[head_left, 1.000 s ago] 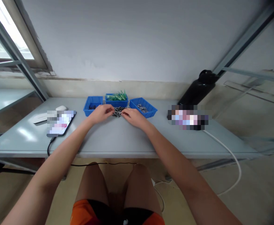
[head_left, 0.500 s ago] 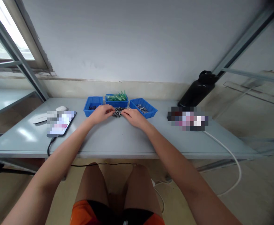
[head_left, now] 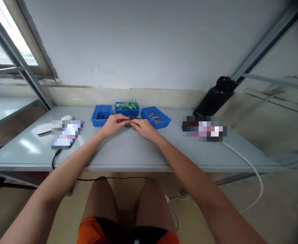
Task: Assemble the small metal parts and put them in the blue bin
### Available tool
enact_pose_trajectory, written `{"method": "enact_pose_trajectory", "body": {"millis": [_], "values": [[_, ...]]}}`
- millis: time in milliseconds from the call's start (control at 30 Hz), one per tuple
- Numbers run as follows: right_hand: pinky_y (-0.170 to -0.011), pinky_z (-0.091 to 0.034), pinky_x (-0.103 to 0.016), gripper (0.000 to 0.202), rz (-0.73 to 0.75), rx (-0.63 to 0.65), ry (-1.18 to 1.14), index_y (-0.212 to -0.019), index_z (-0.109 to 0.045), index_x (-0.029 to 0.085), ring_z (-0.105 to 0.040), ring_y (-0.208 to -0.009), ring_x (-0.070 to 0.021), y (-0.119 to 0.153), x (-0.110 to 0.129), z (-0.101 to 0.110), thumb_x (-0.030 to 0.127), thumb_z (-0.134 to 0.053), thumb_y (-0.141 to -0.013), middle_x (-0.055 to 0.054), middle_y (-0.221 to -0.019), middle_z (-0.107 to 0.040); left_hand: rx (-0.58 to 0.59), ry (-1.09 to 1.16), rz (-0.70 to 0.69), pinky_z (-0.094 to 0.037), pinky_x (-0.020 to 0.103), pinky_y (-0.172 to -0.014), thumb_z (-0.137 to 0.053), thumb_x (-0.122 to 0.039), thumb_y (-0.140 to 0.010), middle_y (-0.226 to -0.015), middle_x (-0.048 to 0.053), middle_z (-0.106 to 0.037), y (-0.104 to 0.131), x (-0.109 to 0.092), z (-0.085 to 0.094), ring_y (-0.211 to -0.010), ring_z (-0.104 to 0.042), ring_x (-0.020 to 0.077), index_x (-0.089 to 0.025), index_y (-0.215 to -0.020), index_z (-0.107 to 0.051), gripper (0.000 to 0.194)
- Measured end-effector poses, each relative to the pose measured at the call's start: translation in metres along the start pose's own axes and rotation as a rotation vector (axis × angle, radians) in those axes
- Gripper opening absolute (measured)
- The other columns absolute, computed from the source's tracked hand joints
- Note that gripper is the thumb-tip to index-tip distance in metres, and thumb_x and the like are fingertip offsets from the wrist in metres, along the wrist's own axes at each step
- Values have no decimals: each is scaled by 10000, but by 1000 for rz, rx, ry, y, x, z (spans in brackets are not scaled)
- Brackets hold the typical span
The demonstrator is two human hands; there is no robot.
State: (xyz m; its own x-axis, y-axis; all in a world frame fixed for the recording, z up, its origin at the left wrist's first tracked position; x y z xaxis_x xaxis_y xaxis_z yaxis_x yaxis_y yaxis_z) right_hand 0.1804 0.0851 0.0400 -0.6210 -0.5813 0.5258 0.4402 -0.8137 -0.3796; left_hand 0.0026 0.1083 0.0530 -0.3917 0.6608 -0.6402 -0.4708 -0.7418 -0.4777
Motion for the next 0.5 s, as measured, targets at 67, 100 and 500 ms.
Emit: {"method": "enact_pose_trajectory", "body": {"millis": [67, 100, 500], "values": [[-725, -383, -237, 305, 20, 18, 1, -839, -657, 165, -571, -746, -137, 0, 0, -2, 303, -416, -965, -26, -786, -653, 32, -9, 1, -520, 275, -761, -624, -359, -851, -940, 76, -725, 0, 0, -1, -870, -655, 181, -159, -921, -733, 239], [-727, -383, -239, 296, 24, 22, 4, -839, -661, 162, -572, -753, -139, 0, 1, -2, 296, -426, -959, -31, -802, -661, 47, -14, 1, -517, 275, -761, -618, -353, -851, -938, 73, -724, -1, 0, -1, -869, -653, 180, -158, -914, -730, 234], [-701, -405, -261, 235, -8, -87, -67, -964, -683, 176, -582, -719, -149, 0, -2, 1, 321, -509, -900, -45, -848, -698, 175, -60, 29, -436, 233, -646, -589, -388, -829, -763, 20, -683, 1, 2, -2, -692, -586, 130, -151, -819, -653, 246]]}}
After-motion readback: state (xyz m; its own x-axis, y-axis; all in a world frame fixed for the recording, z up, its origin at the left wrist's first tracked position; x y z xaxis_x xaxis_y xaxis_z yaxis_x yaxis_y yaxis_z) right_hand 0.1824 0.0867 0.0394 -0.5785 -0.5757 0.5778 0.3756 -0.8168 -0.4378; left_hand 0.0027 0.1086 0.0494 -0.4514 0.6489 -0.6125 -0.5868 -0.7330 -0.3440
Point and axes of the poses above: each hand's wrist, its own y-axis away from the middle knuckle, its own z-axis out of the back of the hand, x = y × z, the point moved 2 cm from there along -y, towards the middle knuckle
